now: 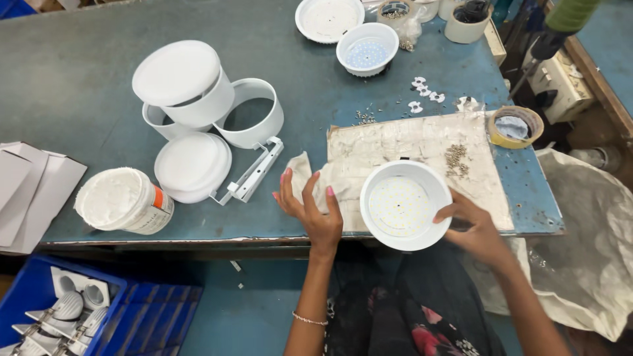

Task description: The person places an LED panel into a circular housing, presses it down with their fingers, and then uses a power screwdriver to secure multiple screws around the perimeter of the panel.

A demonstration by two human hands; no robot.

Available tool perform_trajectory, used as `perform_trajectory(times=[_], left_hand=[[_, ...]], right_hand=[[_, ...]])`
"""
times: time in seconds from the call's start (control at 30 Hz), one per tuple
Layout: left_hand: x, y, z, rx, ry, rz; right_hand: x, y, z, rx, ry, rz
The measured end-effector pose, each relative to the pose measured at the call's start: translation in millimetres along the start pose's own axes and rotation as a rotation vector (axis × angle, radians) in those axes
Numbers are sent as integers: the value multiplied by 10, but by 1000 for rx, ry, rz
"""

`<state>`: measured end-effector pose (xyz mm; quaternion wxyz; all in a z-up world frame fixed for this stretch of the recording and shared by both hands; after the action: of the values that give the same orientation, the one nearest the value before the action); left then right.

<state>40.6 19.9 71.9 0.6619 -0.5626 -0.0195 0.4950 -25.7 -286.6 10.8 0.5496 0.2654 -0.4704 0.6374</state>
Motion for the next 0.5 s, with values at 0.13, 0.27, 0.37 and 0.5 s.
perform_trajectory(times=[0.13, 0.27, 0.37, 0.5], left_hand=[[-98, 270, -291, 183, 613, 238], [-115, 802, -1062, 562, 1154, 804], [-24, 960, -1307, 624, 1225, 916], [124, 1125, -1331, 616, 1185, 905]], right_hand=[[-156, 119, -75, 10, -70, -78], [-167, 154, -62, 22, -17, -95], [-46, 122, -38, 96, -421, -48], [-173, 73, -51, 16, -614, -261]])
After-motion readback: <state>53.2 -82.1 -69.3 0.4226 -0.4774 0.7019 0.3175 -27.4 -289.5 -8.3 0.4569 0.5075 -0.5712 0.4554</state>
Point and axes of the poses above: each hand's wrist, its own y-axis away from the middle knuckle, its own z-axis out of the back of the hand, x = y × z, the point moved 10 cm from there along -y, towards the middle knuckle, and after that the axes turned 2 degrees about y, right-handed, at the moved point
